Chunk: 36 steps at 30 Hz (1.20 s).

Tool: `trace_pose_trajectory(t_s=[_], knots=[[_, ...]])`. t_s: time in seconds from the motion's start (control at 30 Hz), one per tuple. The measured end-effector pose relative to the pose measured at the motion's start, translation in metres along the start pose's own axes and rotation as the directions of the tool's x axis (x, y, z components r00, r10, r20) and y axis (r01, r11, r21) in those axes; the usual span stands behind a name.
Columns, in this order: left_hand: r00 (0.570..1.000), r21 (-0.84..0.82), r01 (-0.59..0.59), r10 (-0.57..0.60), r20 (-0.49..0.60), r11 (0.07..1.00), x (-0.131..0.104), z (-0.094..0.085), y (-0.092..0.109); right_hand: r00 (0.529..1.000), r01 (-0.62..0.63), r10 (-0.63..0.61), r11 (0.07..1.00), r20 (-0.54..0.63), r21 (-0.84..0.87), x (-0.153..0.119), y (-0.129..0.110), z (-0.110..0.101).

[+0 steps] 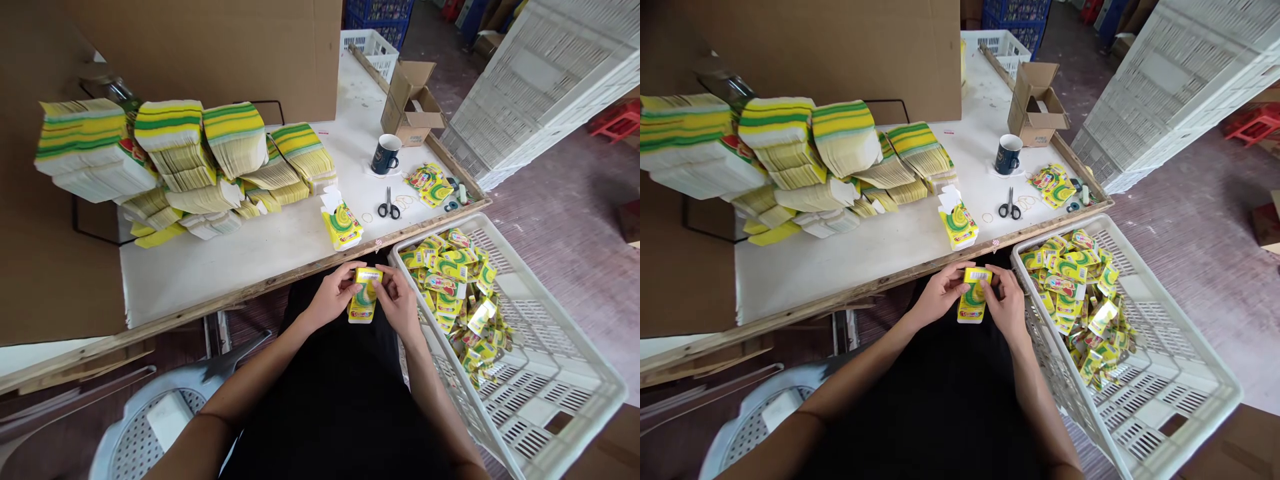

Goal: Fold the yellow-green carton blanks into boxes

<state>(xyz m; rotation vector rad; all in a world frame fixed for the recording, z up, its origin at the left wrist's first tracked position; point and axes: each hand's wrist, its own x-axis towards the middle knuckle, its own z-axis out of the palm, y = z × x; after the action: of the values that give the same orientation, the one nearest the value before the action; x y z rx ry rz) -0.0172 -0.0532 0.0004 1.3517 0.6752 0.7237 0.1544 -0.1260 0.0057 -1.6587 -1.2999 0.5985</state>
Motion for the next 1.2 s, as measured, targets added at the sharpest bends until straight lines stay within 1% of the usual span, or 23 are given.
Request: trace_pose_trajectory(t_s=[0.07,0.2,0.23,0.27,0.3,0.33,0.37,0.4,0.43,0.47,0.5,0.53,0.57,0.63,0.67,0.73,0.8,0.87,0.93,1.0,1.07,1.13,1.2], knots=[[1.0,-0.005,0.016,-0.016,0.013,1.0,0.0,0.001,0.001,0.999,-0.02,0.022,0.996,-0.027,0.083,0.0,0.002,0.0],[0.999,0.017,0.008,-0.009,0.052,1.0,-0.001,0.007,0.001,0.991,-0.131,0.136,0.932,0.01,0.338,-0.003,0.004,0.007],[0.999,0.035,-0.012,0.01,0.049,0.999,0.0,0.007,0.001,0.986,-0.142,0.164,0.917,-0.027,0.374,-0.003,0.005,0.008],[0.999,0.062,-0.043,0.041,0.036,0.997,0.001,0.007,0.001,0.973,-0.134,0.197,0.905,-0.117,0.405,-0.003,0.006,0.008],[0.996,0.101,-0.087,0.086,0.012,0.991,0.003,0.006,0.002,0.939,-0.1,0.229,0.895,-0.256,0.434,-0.003,0.008,0.006],[0.989,0.15,-0.141,0.146,-0.023,0.979,0.006,0.004,0.003,0.872,-0.04,0.254,0.889,-0.418,0.456,-0.002,0.011,0.003],[0.974,0.215,-0.2,0.218,-0.063,0.956,0.009,0.0,0.004,0.779,0.034,0.27,0.884,-0.567,0.467,-0.001,0.015,-0.002],[0.95,0.294,-0.255,0.296,-0.103,0.921,0.013,-0.005,0.005,0.677,0.111,0.279,0.876,-0.681,0.469,0.001,0.02,-0.008],[0.919,0.385,-0.296,0.371,-0.136,0.874,0.018,-0.011,0.004,0.615,0.168,0.288,0.861,-0.734,0.479,0.003,0.025,-0.013],[0.887,0.484,-0.316,0.436,-0.156,0.816,0.023,-0.018,0.003,0.598,0.192,0.313,0.838,-0.738,0.511,0.004,0.031,-0.018],[0.861,0.578,-0.311,0.481,-0.164,0.754,0.029,-0.025,0.0,0.608,0.187,0.357,0.804,-0.709,0.565,0.005,0.035,-0.021],[0.848,0.657,-0.288,0.504,-0.163,0.697,0.034,-0.032,-0.005,0.634,0.159,0.41,0.761,-0.656,0.629,0.004,0.039,-0.022],[0.855,0.717,-0.24,0.493,-0.164,0.654,0.039,-0.038,-0.011,0.665,0.114,0.46,0.717,-0.589,0.688,0.003,0.041,-0.021],[0.896,0.776,-0.149,0.416,-0.156,0.612,0.048,-0.049,-0.024,0.726,-0.006,0.527,0.648,-0.442,0.761,-0.001,0.041,-0.011],[0.919,0.787,-0.121,0.369,-0.142,0.606,0.05,-0.053,-0.03,0.753,-0.066,0.539,0.633,-0.378,0.771,-0.004,0.039,-0.004],[0.94,0.79,-0.093,0.314,-0.13,0.607,0.051,-0.057,-0.039,0.792,-0.157,0.541,0.626,-0.281,0.764,-0.008,0.033,0.011],[0.931,0.785,-0.083,0.329,-0.159,0.614,0.049,-0.059,-0.042,0.81,-0.205,0.542,0.617,-0.222,0.76,-0.009,0.027,0.021],[0.904,0.783,-0.098,0.384,-0.189,0.614,0.049,-0.058,-0.039,0.819,-0.229,0.542,0.609,-0.187,0.759,-0.006,0.022,0.026],[0.892,0.789,-0.149,0.425,-0.153,0.596,0.053,-0.055,-0.035,0.831,-0.246,0.53,0.625,-0.171,0.74,-0.003,0.018,0.028],[0.907,0.798,-0.202,0.416,-0.066,0.568,0.06,-0.051,-0.032,0.848,-0.255,0.503,0.661,-0.164,0.706,0.001,0.016,0.028],[0.929,0.809,-0.214,0.37,-0.005,0.548,0.068,-0.046,-0.032,0.861,-0.263,0.485,0.681,-0.152,0.683,0.001,0.014,0.03],[0.938,0.818,-0.19,0.348,-0.013,0.543,0.074,-0.043,-0.035,0.864,-0.278,0.487,0.674,-0.129,0.685,0.0,0.012,0.031],[0.928,0.815,-0.168,0.368,-0.059,0.554,0.075,-0.041,-0.037,0.858,-0.297,0.504,0.649,-0.103,0.701,-0.003,0.012,0.033]])
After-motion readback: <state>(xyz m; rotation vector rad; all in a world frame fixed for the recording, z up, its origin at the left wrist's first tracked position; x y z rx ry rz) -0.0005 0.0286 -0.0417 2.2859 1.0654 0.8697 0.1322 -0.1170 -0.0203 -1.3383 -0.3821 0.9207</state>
